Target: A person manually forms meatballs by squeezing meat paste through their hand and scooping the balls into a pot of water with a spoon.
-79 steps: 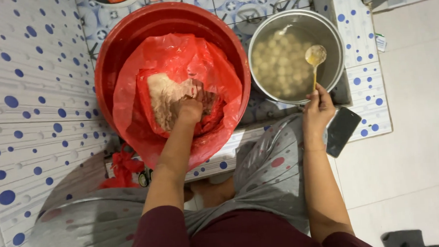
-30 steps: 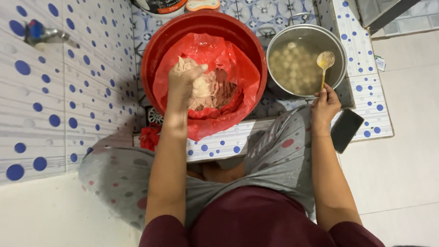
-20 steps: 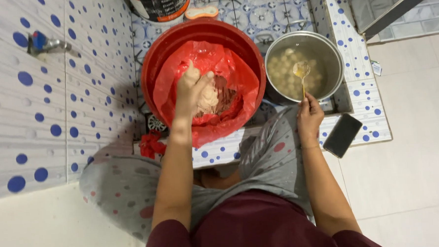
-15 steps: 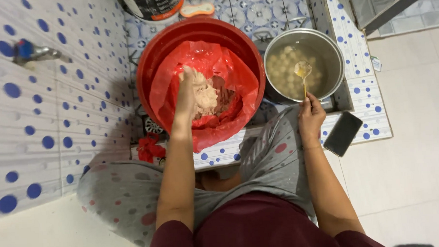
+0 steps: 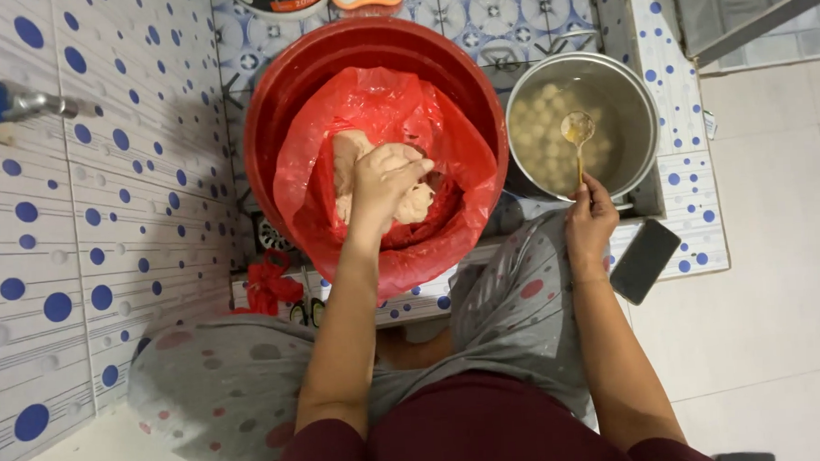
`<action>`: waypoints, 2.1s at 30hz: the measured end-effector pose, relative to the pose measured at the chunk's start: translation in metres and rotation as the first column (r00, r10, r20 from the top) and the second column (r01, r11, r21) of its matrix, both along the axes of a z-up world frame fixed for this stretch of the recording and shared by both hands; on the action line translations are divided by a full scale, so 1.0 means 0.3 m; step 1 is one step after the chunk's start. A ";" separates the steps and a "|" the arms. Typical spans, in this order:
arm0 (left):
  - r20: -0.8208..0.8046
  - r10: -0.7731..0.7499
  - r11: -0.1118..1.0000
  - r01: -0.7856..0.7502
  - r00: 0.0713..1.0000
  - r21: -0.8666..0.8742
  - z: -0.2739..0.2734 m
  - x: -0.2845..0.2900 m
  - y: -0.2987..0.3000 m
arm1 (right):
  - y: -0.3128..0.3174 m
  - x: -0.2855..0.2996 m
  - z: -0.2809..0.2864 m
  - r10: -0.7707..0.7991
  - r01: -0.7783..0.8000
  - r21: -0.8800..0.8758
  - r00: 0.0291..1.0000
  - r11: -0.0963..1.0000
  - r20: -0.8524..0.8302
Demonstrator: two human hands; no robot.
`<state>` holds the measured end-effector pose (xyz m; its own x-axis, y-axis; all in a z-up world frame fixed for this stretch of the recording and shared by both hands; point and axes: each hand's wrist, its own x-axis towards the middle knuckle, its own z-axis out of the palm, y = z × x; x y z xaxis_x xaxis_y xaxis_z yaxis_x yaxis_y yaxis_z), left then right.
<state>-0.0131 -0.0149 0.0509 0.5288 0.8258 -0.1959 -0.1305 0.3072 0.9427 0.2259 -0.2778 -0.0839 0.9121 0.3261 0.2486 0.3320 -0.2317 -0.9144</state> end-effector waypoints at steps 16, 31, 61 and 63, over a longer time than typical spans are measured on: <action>0.182 -0.034 0.960 -0.018 0.983 0.280 -0.048 -0.022 0.021 | -0.003 0.011 -0.006 0.000 0.003 0.052 0.999 0.999 -0.040; -0.007 0.064 0.962 -0.060 0.998 0.265 -0.011 -0.017 -0.012 | -0.002 0.005 0.030 0.028 -0.026 0.050 0.999 0.998 -0.028; -0.028 0.067 0.972 -0.059 0.997 0.227 0.021 -0.015 -0.018 | -0.002 0.007 0.027 0.040 -0.036 0.092 0.999 0.995 -0.034; 0.045 0.007 0.973 -0.017 0.999 0.230 0.051 -0.023 -0.014 | 0.000 -0.004 0.043 0.033 -0.027 0.114 0.998 0.993 -0.048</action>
<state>-0.0198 -0.0192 0.0662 0.5220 0.8526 0.0231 -0.1751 0.0807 0.9812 0.2248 -0.2778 -0.0710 0.9144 0.3257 0.2404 0.2911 -0.1164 -0.9496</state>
